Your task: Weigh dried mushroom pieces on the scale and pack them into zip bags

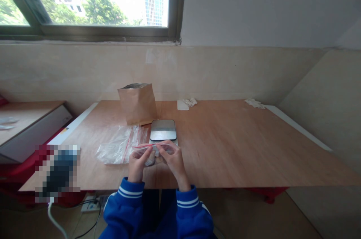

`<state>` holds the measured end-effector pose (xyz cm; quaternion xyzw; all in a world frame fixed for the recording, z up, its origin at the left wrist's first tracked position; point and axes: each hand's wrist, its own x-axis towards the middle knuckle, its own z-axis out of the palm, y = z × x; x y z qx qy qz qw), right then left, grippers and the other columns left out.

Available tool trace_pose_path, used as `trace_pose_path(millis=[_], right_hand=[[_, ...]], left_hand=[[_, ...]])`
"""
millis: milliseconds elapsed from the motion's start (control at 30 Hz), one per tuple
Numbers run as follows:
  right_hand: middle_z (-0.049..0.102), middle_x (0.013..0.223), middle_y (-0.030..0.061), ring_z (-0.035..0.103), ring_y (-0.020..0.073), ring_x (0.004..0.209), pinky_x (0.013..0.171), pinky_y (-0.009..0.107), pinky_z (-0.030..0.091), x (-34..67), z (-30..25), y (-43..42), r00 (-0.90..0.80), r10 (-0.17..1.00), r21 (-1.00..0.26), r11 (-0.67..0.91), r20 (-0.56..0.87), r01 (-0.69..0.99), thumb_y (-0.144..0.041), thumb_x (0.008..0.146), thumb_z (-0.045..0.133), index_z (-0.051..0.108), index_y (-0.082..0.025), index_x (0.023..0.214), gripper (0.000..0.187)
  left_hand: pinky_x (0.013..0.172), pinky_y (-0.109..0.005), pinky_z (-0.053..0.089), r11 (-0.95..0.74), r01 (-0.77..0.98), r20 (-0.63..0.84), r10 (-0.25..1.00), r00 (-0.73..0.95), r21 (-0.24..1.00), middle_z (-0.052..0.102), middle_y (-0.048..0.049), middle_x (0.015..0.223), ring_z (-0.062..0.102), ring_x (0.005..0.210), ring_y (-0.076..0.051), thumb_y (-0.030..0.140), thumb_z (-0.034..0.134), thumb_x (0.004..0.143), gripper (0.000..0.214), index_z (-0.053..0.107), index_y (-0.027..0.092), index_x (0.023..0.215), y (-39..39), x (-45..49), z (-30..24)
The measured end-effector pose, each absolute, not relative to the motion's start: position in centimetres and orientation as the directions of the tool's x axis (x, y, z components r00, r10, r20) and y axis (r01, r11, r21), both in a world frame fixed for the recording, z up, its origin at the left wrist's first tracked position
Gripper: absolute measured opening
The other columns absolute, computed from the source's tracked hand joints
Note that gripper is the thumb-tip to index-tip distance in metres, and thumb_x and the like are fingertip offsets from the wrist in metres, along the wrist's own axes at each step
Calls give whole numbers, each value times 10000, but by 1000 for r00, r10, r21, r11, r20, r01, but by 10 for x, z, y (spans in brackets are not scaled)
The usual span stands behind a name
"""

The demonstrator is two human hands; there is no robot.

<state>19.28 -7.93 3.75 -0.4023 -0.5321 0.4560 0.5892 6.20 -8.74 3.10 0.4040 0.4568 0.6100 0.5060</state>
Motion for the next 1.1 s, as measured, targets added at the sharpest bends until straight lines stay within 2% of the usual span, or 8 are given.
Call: trace_pose_path(millis=[200,467,667,867,1100], right_hand=[[664,698,4,618,145,652,593,232,483,190,37,-81,58,968,-961,249,243,-122,-346,761,670,657,-185,754,161],[681,809,27,636,158,762,711,260,502,189,40,-80,-10,957,-952,288,291,-101,-330,792,637,673,-188,835,153],[653,769,36,618,162,739,680,267,505,185,38,-78,61,946,-947,320,318,-25,-335,777,651,671,-174,754,164],[644,742,42,608,166,706,646,270,503,180,35,-79,105,930,-936,350,352,32,-349,770,647,661,-173,722,184],[669,682,25,620,168,652,596,259,489,185,39,-83,137,963,-967,243,230,-82,-383,741,686,670,-171,734,212]], left_hand=[[764,-294,526,-108,-240,62,980,-191,965,740,-71,836,685,814,-204,321,731,692,242,721,129,839,-89,64,32],[779,-269,504,-125,-253,92,986,-139,959,728,-46,836,670,820,-176,307,724,708,216,696,143,846,-88,62,34],[780,-261,491,-141,-214,114,984,-136,967,719,-50,833,657,826,-170,302,715,714,190,697,145,819,-90,62,37],[769,-262,486,-170,-164,135,970,-204,972,702,-43,795,646,799,-168,335,718,697,216,679,144,791,-92,69,38],[684,-272,506,-136,-202,88,969,-232,970,708,-48,733,655,713,-174,360,735,676,253,684,136,780,-89,70,41]])
